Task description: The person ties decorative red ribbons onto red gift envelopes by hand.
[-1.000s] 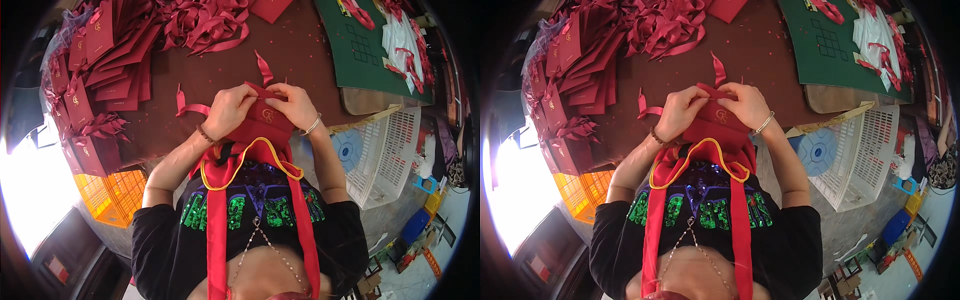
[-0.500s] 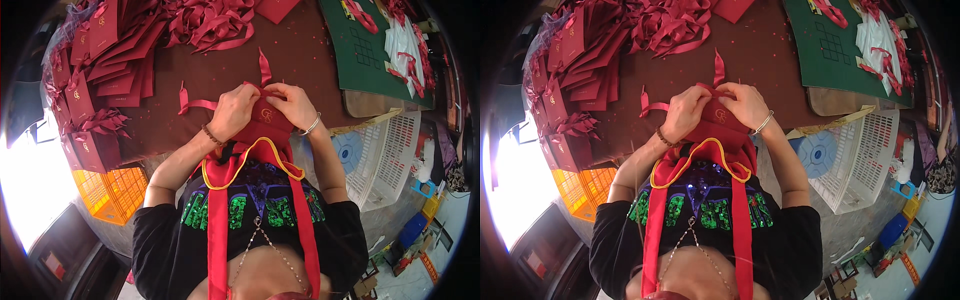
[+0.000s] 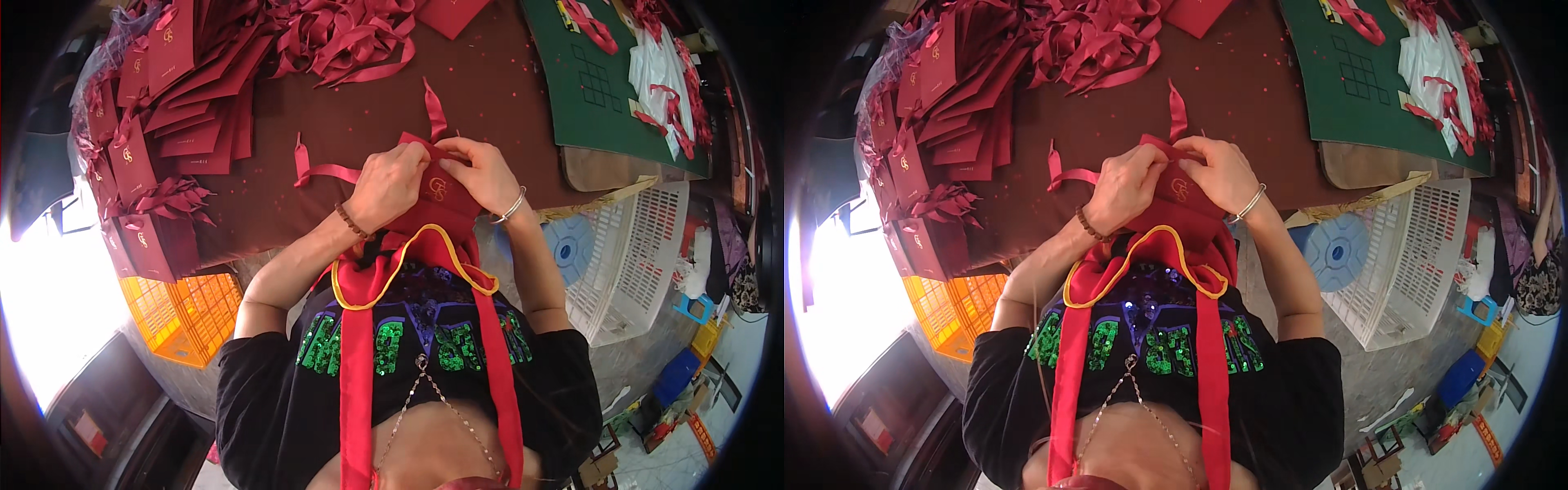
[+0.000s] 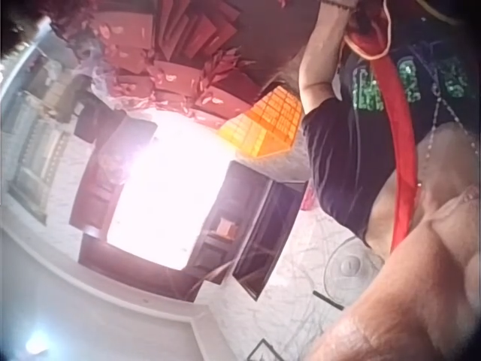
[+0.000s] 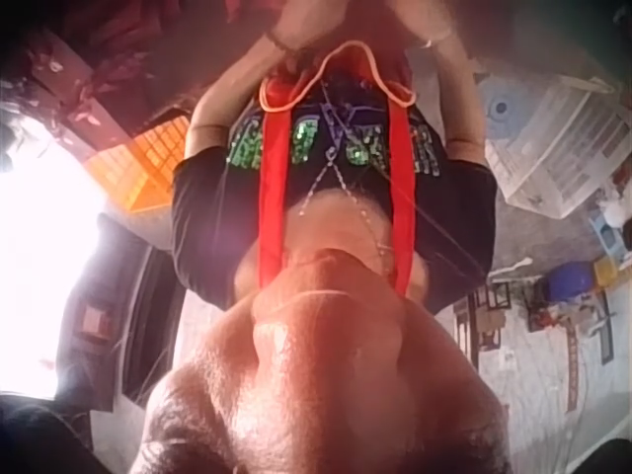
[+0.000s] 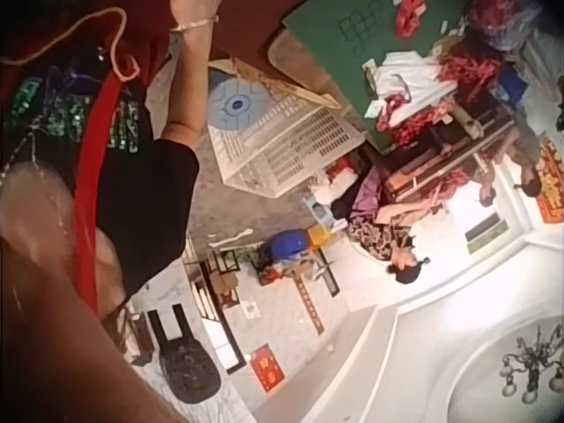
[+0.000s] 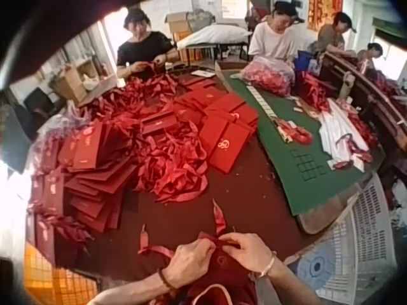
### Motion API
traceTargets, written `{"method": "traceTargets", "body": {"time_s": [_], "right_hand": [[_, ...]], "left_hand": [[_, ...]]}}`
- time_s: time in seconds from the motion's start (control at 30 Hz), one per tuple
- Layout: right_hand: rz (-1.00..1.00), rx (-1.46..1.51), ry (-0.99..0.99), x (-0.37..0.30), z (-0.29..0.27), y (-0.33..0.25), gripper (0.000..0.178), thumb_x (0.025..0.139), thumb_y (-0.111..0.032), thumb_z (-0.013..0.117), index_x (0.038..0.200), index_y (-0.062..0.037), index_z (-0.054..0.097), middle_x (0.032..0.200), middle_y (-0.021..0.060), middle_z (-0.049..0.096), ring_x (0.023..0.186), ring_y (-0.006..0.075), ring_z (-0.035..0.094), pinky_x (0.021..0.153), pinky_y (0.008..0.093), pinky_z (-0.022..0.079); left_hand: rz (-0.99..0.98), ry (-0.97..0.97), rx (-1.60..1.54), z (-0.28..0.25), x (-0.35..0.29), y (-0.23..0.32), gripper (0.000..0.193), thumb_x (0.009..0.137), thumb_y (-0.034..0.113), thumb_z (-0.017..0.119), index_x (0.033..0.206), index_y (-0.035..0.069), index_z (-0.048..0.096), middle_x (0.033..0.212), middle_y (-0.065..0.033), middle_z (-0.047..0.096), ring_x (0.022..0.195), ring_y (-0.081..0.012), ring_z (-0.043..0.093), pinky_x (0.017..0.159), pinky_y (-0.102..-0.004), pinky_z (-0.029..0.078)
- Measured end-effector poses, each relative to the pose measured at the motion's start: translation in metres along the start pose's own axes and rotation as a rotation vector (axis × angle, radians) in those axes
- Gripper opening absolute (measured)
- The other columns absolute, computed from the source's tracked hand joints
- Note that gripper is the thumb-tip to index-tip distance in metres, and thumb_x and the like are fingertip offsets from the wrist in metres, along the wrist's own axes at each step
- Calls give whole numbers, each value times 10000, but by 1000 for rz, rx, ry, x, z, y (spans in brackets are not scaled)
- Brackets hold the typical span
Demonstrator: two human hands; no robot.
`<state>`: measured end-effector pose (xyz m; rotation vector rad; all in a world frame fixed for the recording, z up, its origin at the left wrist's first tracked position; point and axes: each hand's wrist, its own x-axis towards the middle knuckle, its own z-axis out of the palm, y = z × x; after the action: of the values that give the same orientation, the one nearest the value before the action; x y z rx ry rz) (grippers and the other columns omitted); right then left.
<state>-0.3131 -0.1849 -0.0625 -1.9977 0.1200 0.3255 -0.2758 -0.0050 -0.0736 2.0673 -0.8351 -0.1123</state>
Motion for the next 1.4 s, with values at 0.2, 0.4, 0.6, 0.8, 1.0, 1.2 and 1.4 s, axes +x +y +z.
{"method": "traceTargets", "body": {"time_s": [0.2,0.4,0.6,0.8,1.0,1.2,1.4], "right_hand": [[-14,-20,9,-2,-1,1,270,827,-64,603,1081,27,591,936,132,673,860,136,627,759,263,490],[-7,17,-18,-3,-1,0,274,827,-67,606,1082,30,590,934,116,672,850,128,620,754,259,488],[-4,43,-9,-2,-1,0,280,827,-67,607,1090,28,587,945,108,667,859,126,611,766,257,485],[-21,18,-5,-3,0,1,281,825,-64,608,1090,29,589,955,109,666,868,127,610,768,257,485],[-16,53,-11,-3,-2,-3,279,818,-64,616,1082,24,599,947,105,669,869,127,611,768,257,484],[-15,-1,-5,-5,1,-2,293,809,-59,622,1091,19,600,948,106,673,860,134,617,773,261,485],[-46,18,-2,-3,4,-4,297,808,-57,619,1093,21,596,942,116,674,880,138,625,790,267,484]], "left_hand": [[41,50,-17,3,1,-2,49,802,7,575,849,6,561,762,-152,602,683,-317,610,567,-375,480],[13,48,-31,-9,6,-1,66,807,20,567,862,9,533,771,-162,599,686,-353,600,566,-412,482],[0,62,-74,-5,4,1,42,804,26,585,842,11,573,739,-147,601,679,-302,613,577,-359,470],[-43,69,-72,-6,5,2,46,808,24,583,850,9,575,753,-149,609,679,-300,617,582,-353,475],[20,89,8,-6,5,0,59,800,18,575,857,7,564,751,-150,603,668,-306,612,573,-364,480],[131,-95,404,-11,6,14,120,728,-19,517,836,24,491,727,-137,539,608,-312,577,547,-391,483],[254,-108,501,-13,9,15,209,654,17,575,845,35,492,720,-117,528,574,-253,579,544,-348,494]]}}
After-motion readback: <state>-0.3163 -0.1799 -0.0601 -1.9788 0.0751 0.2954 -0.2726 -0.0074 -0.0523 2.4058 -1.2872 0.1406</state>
